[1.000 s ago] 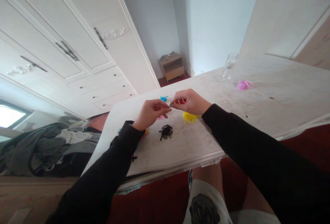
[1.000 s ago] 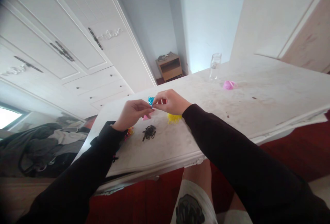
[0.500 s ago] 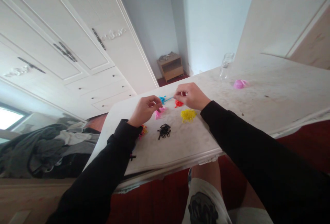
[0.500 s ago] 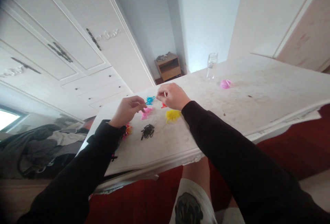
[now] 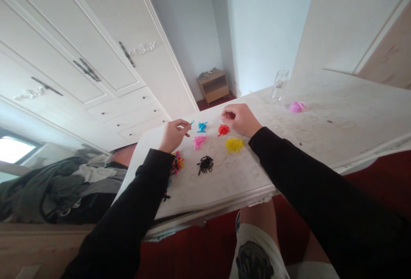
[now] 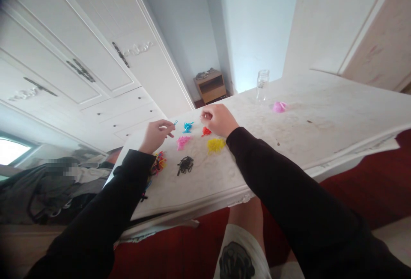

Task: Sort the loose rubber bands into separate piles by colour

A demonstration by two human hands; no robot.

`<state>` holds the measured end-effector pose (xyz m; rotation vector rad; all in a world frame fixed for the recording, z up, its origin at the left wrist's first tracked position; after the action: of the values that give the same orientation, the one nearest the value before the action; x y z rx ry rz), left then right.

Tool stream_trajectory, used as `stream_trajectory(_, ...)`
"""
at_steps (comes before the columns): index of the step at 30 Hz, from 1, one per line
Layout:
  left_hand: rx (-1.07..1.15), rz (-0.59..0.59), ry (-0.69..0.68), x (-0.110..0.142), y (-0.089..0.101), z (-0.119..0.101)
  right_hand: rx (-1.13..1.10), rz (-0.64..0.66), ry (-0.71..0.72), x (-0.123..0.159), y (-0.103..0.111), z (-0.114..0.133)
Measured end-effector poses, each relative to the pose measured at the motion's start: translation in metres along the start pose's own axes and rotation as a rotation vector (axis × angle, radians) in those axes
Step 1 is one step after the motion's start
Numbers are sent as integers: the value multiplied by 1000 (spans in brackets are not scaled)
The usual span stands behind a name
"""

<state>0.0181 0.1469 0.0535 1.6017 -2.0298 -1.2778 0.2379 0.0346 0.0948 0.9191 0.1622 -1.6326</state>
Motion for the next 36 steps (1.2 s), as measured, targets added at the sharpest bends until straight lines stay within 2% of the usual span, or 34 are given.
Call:
stream_trajectory(3, -64, 0, 16, -8, -5, 20, 55, 47, -5, 0, -5, -3)
stream_trajectory(6, -113, 25, 16, -11, -14, 28, 79, 72, -33, 1, -8, -7)
stream_trajectory(10, -187, 51, -13, -12, -22, 25, 101, 77, -45, 2, -8, -9)
stream_trajectory(13, -185, 117, -54, -11, -25, 18, 116, 86, -66, 2, -8, -11)
stream_trajectory(18, -127, 191, -52, -11, -11, 15, 147, 104, -91, 2, -9, -13)
stream_trajectory(20, -127, 265, -63, -9, -4, 14, 153, 106, -94, 2, -8, -14)
stream_trajectory(24, -241, 504, -107, 3, 7, 15, 156, 108, -103, 2, -8, -16)
stream_trajectory(29, -375, 689, -93, 17, 14, 31, 159, 126, -100, 2, -10, -16)
stream_trajectory(32, -390, 763, -83, 23, 8, 39, 165, 130, -109, 2, -10, -16)
stream_trajectory(36, -382, 792, -84, 25, -1, 42, 170, 135, -110, 2, -10, -15)
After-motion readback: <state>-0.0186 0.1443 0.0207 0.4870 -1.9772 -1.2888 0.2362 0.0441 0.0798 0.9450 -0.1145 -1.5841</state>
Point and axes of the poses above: each hand's wrist, its own x-axis away from the middle knuckle, its own y-axis out of the back of the hand, z = x × y, the point moved 10 cm from there along -x, towards the middle knuckle, and after that the axes turned 13 degrees about -x, right-handed, at the moved point
